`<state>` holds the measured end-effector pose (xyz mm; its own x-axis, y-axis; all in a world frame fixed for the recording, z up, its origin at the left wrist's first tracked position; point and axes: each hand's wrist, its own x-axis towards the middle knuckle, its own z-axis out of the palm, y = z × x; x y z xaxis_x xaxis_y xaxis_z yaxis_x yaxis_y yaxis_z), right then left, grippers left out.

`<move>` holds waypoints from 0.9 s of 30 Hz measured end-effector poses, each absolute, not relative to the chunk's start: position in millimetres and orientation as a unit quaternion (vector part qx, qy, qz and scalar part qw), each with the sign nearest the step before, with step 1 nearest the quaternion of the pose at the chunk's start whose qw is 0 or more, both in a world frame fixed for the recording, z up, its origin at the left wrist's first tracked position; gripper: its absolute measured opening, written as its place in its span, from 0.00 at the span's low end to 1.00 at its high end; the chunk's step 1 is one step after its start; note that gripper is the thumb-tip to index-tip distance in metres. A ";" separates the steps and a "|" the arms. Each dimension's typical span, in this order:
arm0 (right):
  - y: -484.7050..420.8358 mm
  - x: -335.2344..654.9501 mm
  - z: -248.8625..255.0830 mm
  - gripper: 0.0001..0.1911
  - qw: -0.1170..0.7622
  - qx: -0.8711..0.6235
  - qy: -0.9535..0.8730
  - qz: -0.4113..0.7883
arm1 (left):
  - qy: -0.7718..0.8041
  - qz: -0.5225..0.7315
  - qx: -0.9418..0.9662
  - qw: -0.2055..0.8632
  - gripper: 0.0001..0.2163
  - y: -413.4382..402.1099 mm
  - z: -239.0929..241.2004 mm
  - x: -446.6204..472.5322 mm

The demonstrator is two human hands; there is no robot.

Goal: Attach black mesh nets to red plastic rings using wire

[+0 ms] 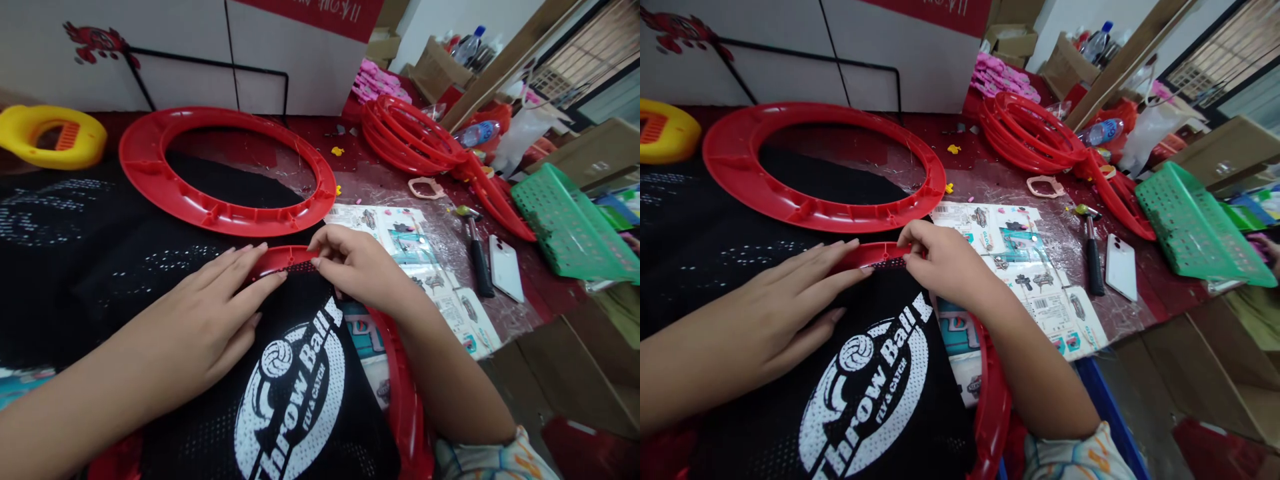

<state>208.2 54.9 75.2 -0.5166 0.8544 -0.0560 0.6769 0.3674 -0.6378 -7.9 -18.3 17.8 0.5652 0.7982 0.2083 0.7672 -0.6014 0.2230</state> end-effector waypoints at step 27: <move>21.8 199.2 105.1 0.15 -0.101 -0.474 -0.844 0.230 | 0.564 0.047 0.824 -0.019 0.22 -11.5 35.6 -15.1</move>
<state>199.2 21.8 105.1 -0.5305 0.7534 -0.3886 0.8463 0.4447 -0.2933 -15.1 -11.5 35.6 0.3589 0.9281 0.0994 0.9317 -0.3626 0.0209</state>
